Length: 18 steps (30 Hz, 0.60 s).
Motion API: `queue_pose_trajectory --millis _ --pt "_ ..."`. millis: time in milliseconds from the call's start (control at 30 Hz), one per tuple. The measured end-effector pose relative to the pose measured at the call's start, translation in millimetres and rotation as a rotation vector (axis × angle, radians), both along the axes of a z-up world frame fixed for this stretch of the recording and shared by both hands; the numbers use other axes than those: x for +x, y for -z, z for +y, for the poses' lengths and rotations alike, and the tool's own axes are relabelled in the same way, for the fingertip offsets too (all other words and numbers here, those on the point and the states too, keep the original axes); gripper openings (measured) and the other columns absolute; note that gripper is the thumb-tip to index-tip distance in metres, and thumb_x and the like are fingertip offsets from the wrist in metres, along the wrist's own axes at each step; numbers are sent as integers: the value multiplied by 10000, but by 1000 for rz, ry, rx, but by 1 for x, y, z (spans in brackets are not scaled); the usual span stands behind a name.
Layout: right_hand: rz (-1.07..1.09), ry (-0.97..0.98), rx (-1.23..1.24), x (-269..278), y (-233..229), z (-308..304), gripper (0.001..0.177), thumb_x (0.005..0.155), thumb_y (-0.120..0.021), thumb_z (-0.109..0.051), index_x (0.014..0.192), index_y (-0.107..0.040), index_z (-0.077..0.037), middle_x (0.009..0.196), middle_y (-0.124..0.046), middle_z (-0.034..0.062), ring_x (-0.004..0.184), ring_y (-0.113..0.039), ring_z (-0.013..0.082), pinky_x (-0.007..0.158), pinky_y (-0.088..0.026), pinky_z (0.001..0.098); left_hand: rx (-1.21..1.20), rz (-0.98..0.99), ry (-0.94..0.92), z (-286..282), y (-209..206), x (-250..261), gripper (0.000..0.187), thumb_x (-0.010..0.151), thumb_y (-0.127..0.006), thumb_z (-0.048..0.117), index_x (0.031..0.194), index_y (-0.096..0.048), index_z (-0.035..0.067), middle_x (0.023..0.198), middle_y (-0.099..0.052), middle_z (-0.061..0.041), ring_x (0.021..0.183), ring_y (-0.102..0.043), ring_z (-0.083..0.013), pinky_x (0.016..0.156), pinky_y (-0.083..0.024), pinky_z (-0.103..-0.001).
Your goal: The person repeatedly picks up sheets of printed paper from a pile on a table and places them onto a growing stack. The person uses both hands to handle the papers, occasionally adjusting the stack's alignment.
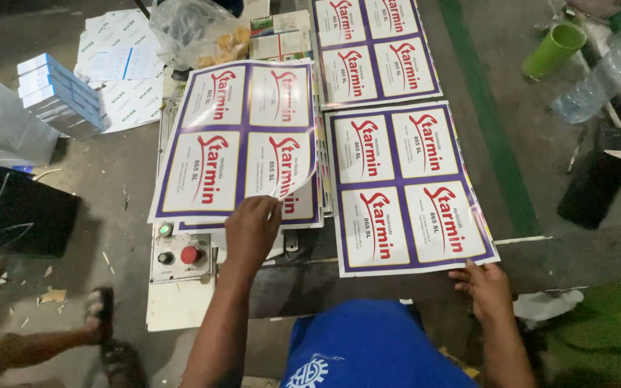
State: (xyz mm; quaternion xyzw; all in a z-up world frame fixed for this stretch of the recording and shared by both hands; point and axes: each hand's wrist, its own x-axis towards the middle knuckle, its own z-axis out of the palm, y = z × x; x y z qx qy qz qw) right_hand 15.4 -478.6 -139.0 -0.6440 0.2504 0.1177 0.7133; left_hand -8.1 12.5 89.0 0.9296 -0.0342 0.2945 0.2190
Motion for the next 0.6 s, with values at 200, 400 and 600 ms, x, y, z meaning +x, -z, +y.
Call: queue_pose_trajectory --millis 200,400,600 --pt "-57 -42 -41 52 2 12 300 1033 -582 -183 1303 -587 -53 1057 -713 85 829 -708 215 584 -549 328 -106 99 -61 -16 42 6 90 892 -770 140 885 -735 58 876 -744 -116 801 -715 -300 684 -565 -412" --pt "-13 -33 -14 80 -21 25 351 1068 -581 -259 1305 -577 0 1036 -730 136 829 -726 222 614 -555 338 -224 78 -55 -31 38 3 72 911 -754 119 924 -729 53 920 -748 -127 792 -729 -285 675 -582 -396" --pt "15 -184 -46 37 -44 70 442 1002 -569 -236 1416 -566 -81 1080 -763 154 831 -728 231 632 -573 337 -229 12 258 -70 38 -12 97 882 -764 99 950 -718 48 955 -742 -135 879 -725 -326 758 -593 -419"
